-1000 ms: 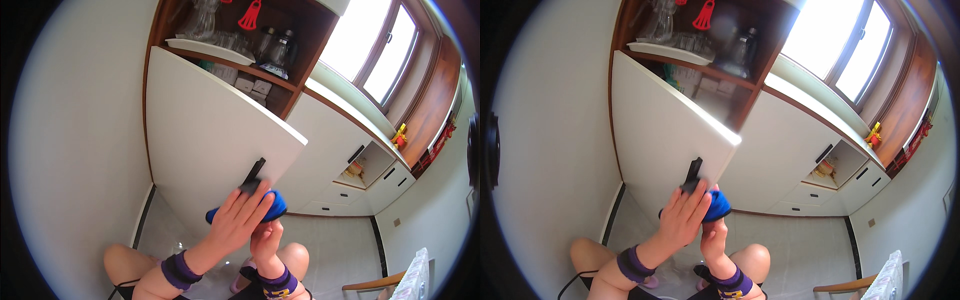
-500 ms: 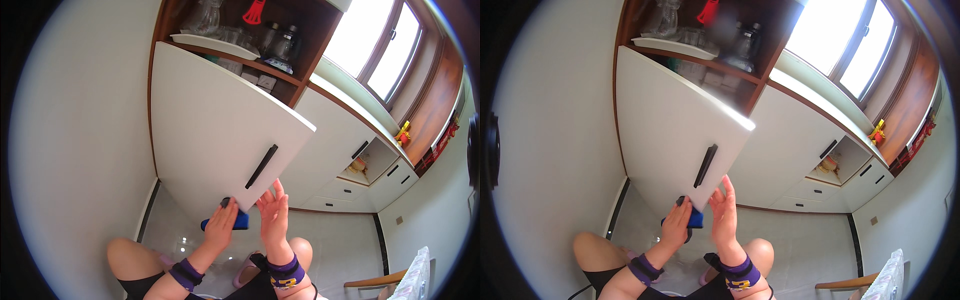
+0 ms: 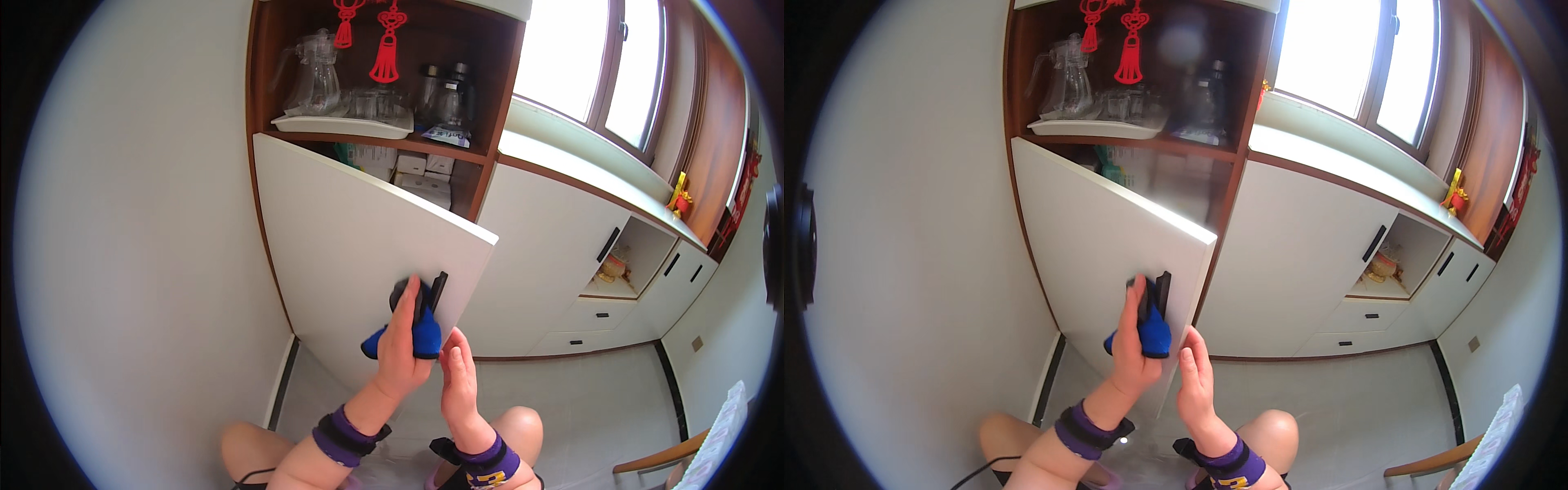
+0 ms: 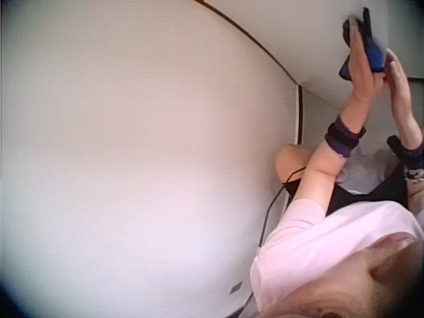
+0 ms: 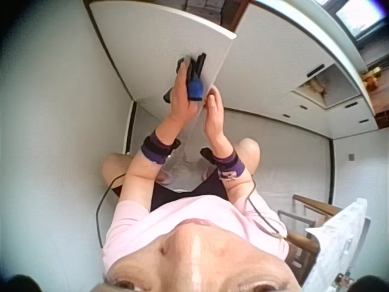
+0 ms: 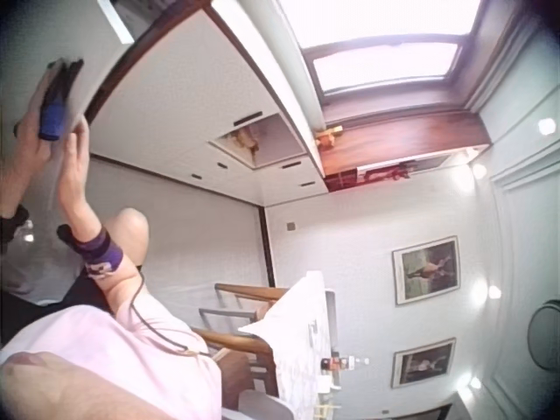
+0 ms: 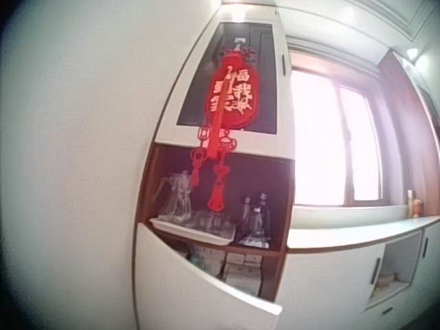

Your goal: The person wipes the surface of a light-colored counter with a blue cloth, opens two cabinet doors to wipe the inside surfaces and edges, and then pulls a chair out to reach more of the shelf area.

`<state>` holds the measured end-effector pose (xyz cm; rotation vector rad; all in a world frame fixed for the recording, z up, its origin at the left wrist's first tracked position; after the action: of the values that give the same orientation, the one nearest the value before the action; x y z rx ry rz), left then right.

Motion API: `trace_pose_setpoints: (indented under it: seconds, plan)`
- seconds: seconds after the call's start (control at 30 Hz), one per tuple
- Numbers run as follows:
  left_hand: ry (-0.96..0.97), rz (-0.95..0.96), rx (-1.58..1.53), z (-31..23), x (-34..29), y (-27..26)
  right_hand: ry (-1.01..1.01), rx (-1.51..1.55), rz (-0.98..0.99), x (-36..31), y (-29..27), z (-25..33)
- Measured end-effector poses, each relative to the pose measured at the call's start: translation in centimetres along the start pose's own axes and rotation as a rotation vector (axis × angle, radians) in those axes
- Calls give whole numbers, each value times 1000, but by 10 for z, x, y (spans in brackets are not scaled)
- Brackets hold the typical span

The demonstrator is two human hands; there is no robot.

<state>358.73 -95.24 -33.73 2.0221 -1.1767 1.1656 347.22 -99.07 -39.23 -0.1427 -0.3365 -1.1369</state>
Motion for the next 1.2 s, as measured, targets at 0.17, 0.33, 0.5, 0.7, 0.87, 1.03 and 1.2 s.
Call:
trace_pose_setpoints:
  seconds: [0.17,0.33,0.5,0.7,0.87,1.03,1.2]
  plan:
    - [-176,39,42,43,-81,16,-54,42,-14,10,-3,-1]
    - [-128,-84,-64,30,-40,4,-89,52,33,10,-7,-12]
    - [138,22,46,6,52,-5,-90,91,77,13,-7,-9]
    - [318,-186,336,44,103,-46,-100,89,50,23,-15,-17]
    - [-4,-381,288,91,69,-70,-92,119,46,28,-20,-23]
    - [-145,-309,305,99,-33,-32,-105,113,52,20,-13,-22]
    - [-230,-68,226,78,-119,20,-83,188,53,25,-19,-27]
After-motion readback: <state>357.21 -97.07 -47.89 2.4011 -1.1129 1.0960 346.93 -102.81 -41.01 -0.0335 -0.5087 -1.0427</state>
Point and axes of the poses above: each hand's wrist, its own x-axis towards the middle knuckle, its own y-axis out of the palm, z = x × y, the point moved 6 cm from there along x, towards the middle knuckle, and after that the axes turned 13 degrees about -x, right-handed, at the moved point
